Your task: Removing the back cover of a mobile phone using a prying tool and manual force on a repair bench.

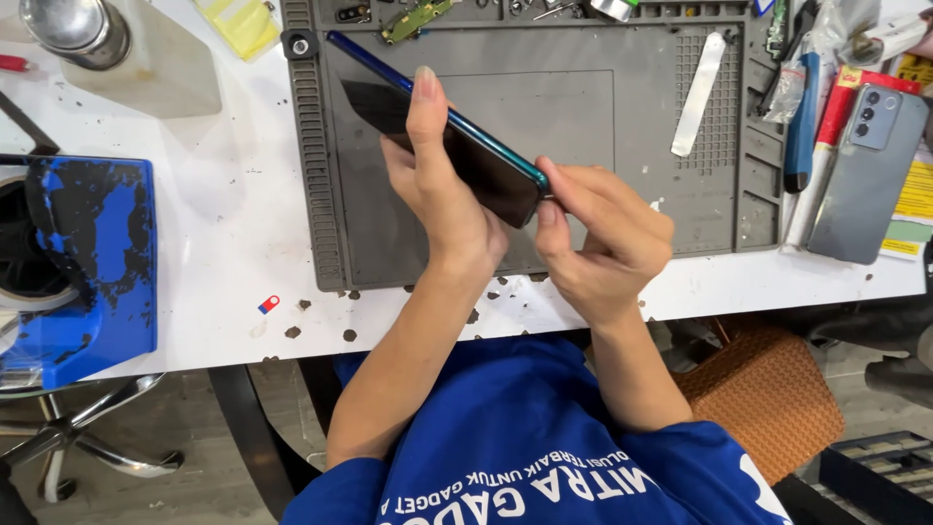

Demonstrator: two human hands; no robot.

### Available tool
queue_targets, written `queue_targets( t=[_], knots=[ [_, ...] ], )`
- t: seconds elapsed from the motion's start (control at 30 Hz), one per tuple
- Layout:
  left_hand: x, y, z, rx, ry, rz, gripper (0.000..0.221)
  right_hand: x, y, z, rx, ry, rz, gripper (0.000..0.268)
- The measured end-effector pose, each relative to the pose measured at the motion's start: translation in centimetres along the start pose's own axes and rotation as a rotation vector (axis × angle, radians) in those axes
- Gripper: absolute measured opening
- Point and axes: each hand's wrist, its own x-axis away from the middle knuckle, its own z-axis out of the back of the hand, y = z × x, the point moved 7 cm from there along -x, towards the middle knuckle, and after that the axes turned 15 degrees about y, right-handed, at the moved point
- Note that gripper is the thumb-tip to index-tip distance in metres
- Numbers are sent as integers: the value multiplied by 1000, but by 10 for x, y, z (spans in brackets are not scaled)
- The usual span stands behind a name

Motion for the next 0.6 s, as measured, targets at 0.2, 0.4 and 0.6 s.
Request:
queue_targets(
  t=[0.2,0.4,0.6],
  knots=[
    [-3,-4,5,30,6,-43,47,10,10,-1,-47,40,-50,20],
    [-3,1,6,78,-123,-186,43,18,11,2,-17,65,-99,20],
    [-13,15,8,171,-65,-116,30,-28,18,8,-187,-456,-141,41]
  ],
)
